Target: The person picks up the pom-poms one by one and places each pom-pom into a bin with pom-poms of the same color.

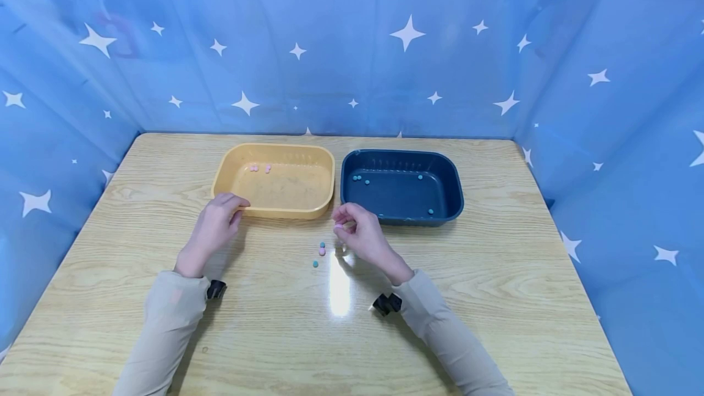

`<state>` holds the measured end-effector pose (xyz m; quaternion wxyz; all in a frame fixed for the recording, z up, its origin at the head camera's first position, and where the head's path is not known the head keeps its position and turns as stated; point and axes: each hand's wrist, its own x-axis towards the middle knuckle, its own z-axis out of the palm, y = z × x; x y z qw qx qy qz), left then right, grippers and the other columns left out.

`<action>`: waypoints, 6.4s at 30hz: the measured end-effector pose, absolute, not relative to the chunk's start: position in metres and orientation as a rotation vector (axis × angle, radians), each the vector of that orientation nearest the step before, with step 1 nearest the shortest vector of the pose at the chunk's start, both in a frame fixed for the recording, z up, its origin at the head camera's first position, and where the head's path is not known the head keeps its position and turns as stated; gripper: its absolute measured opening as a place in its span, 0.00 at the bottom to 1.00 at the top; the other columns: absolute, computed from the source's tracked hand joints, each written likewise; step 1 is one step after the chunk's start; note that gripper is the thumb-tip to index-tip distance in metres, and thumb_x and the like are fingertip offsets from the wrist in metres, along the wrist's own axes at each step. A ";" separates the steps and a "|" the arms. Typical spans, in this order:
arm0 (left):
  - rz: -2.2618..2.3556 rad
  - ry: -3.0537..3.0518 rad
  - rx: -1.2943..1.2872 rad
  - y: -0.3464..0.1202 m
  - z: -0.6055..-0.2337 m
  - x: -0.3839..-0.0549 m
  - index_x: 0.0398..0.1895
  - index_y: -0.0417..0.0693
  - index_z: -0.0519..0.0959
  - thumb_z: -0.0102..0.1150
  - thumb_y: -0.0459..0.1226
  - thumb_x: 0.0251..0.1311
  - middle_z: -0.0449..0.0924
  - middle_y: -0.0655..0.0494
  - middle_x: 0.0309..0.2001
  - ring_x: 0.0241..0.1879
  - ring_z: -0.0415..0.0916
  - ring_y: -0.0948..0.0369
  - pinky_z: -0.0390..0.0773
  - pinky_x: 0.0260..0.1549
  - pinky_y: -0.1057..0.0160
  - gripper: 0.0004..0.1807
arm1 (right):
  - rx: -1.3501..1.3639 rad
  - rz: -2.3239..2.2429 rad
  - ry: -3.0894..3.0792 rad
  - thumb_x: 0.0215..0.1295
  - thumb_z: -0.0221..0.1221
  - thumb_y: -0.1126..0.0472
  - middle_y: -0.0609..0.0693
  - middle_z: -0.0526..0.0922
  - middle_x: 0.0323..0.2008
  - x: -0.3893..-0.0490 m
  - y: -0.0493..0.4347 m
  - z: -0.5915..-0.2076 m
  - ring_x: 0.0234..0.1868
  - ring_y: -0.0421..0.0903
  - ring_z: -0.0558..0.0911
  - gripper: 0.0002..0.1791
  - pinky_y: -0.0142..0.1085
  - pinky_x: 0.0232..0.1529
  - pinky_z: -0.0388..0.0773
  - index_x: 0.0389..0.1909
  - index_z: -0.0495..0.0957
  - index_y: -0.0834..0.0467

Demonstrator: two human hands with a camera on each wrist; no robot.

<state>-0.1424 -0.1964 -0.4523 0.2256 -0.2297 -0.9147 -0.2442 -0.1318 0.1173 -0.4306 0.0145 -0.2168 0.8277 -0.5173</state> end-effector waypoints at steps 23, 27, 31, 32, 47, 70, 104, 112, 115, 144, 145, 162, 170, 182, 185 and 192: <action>-0.674 -2.534 -0.628 -0.197 -0.453 -0.144 0.29 0.35 0.79 0.58 0.18 0.45 0.79 0.45 0.29 0.31 0.74 0.49 0.74 0.32 0.54 0.10 | -0.708 -1.678 2.502 0.59 0.59 0.72 0.63 0.80 0.38 -0.150 0.094 -0.404 0.37 0.51 0.80 0.08 0.41 0.41 0.78 0.40 0.75 0.66; -0.677 -2.544 -0.622 -0.197 -0.453 -0.143 0.30 0.35 0.79 0.59 0.18 0.45 0.79 0.45 0.30 0.31 0.74 0.49 0.74 0.32 0.54 0.09 | -0.689 -1.693 2.483 0.59 0.58 0.74 0.64 0.79 0.37 -0.144 0.087 -0.383 0.37 0.56 0.79 0.08 0.44 0.41 0.78 0.40 0.75 0.70; -0.674 -2.551 -0.618 -0.196 -0.452 -0.143 0.30 0.35 0.79 0.59 0.18 0.45 0.79 0.45 0.30 0.31 0.74 0.49 0.74 0.32 0.54 0.09 | -0.678 -1.698 2.474 0.59 0.57 0.75 0.65 0.79 0.36 -0.144 0.083 -0.372 0.37 0.57 0.79 0.09 0.43 0.41 0.78 0.40 0.74 0.72; -0.674 -2.551 -0.618 -0.196 -0.452 -0.143 0.30 0.35 0.79 0.59 0.19 0.45 0.79 0.45 0.30 0.31 0.74 0.49 0.74 0.32 0.54 0.09 | -0.680 -1.699 2.476 0.59 0.57 0.75 0.65 0.79 0.36 -0.145 0.082 -0.372 0.37 0.58 0.79 0.09 0.43 0.41 0.78 0.40 0.74 0.73; -0.674 -2.521 -0.634 -0.197 -0.454 -0.144 0.29 0.35 0.79 0.58 0.18 0.44 0.79 0.45 0.29 0.31 0.74 0.49 0.74 0.32 0.54 0.10 | -0.697 -1.788 2.445 0.60 0.59 0.70 0.59 0.80 0.36 -0.172 0.073 -0.396 0.38 0.51 0.80 0.08 0.37 0.42 0.78 0.40 0.75 0.67; -0.671 -2.520 -0.644 -0.197 -0.453 -0.144 0.29 0.35 0.79 0.58 0.18 0.43 0.79 0.44 0.29 0.31 0.74 0.49 0.74 0.32 0.54 0.10 | -0.656 -1.827 2.431 0.60 0.59 0.70 0.58 0.80 0.38 -0.189 0.048 -0.392 0.39 0.50 0.80 0.08 0.37 0.43 0.78 0.40 0.76 0.66; -0.630 -2.549 -0.633 -0.197 -0.453 -0.145 0.30 0.35 0.79 0.58 0.18 0.43 0.80 0.45 0.30 0.31 0.73 0.49 0.74 0.32 0.55 0.10 | -0.421 -1.808 2.503 0.60 0.60 0.70 0.56 0.79 0.40 -0.226 -0.001 -0.401 0.41 0.48 0.77 0.10 0.32 0.45 0.76 0.43 0.75 0.65; -0.627 -2.554 -0.629 -0.197 -0.452 -0.145 0.29 0.35 0.79 0.58 0.18 0.43 0.80 0.45 0.30 0.31 0.73 0.49 0.74 0.32 0.54 0.10 | -0.360 -1.786 2.509 0.59 0.59 0.70 0.57 0.78 0.40 -0.234 -0.009 -0.405 0.41 0.48 0.76 0.11 0.32 0.44 0.76 0.44 0.75 0.67; -0.627 -2.553 -0.630 -0.197 -0.452 -0.145 0.29 0.35 0.79 0.58 0.18 0.43 0.80 0.45 0.30 0.31 0.74 0.49 0.74 0.32 0.54 0.10 | -0.351 -1.801 2.500 0.59 0.59 0.72 0.58 0.78 0.39 -0.236 -0.011 -0.408 0.41 0.49 0.76 0.12 0.32 0.43 0.76 0.44 0.74 0.69; -0.655 -2.562 -0.619 -0.197 -0.453 -0.142 0.30 0.35 0.79 0.58 0.18 0.43 0.80 0.45 0.30 0.31 0.74 0.49 0.74 0.32 0.54 0.10 | -0.296 -1.805 2.504 0.57 0.61 0.71 0.59 0.79 0.39 -0.230 -0.009 -0.414 0.41 0.50 0.79 0.11 0.34 0.44 0.76 0.41 0.75 0.68; -0.656 -2.567 -0.615 -0.197 -0.453 -0.142 0.30 0.35 0.79 0.58 0.18 0.43 0.80 0.45 0.30 0.31 0.74 0.49 0.74 0.32 0.54 0.10 | -0.304 -1.807 2.501 0.57 0.61 0.71 0.59 0.79 0.39 -0.228 -0.009 -0.413 0.41 0.50 0.79 0.11 0.33 0.44 0.76 0.41 0.75 0.68; -0.660 -2.570 -0.615 -0.197 -0.452 -0.144 0.30 0.35 0.79 0.59 0.18 0.43 0.80 0.44 0.30 0.32 0.74 0.49 0.74 0.34 0.54 0.10 | -0.550 -1.710 2.550 0.57 0.61 0.72 0.62 0.80 0.39 -0.204 0.008 -0.409 0.39 0.50 0.79 0.10 0.34 0.42 0.78 0.40 0.74 0.67; -0.656 -2.574 -0.612 -0.197 -0.452 -0.144 0.31 0.35 0.79 0.59 0.18 0.45 0.80 0.45 0.30 0.32 0.74 0.49 0.74 0.34 0.54 0.10 | -0.665 -1.671 2.546 0.57 0.61 0.71 0.58 0.79 0.38 -0.189 0.017 -0.406 0.38 0.49 0.79 0.10 0.34 0.42 0.79 0.39 0.74 0.65; -0.657 -2.576 -0.611 -0.196 -0.451 -0.144 0.30 0.35 0.79 0.59 0.18 0.45 0.80 0.44 0.30 0.32 0.74 0.49 0.74 0.33 0.54 0.09 | -0.754 -1.692 2.494 0.56 0.61 0.72 0.59 0.79 0.36 -0.171 0.033 -0.411 0.37 0.50 0.80 0.09 0.40 0.42 0.79 0.38 0.74 0.66; -0.659 -2.570 -0.614 -0.196 -0.451 -0.144 0.30 0.35 0.79 0.59 0.18 0.44 0.80 0.44 0.30 0.32 0.74 0.49 0.74 0.34 0.54 0.10 | -0.740 -1.690 2.479 0.56 0.61 0.72 0.60 0.79 0.37 -0.166 0.039 -0.410 0.37 0.51 0.79 0.10 0.41 0.43 0.79 0.39 0.74 0.67; -0.654 -2.527 -0.630 -0.197 -0.453 -0.145 0.29 0.34 0.79 0.59 0.17 0.41 0.79 0.44 0.29 0.31 0.74 0.48 0.73 0.33 0.53 0.11 | -0.807 -1.635 2.519 0.55 0.61 0.73 0.60 0.79 0.34 -0.158 0.052 -0.415 0.35 0.51 0.80 0.09 0.39 0.40 0.80 0.37 0.74 0.69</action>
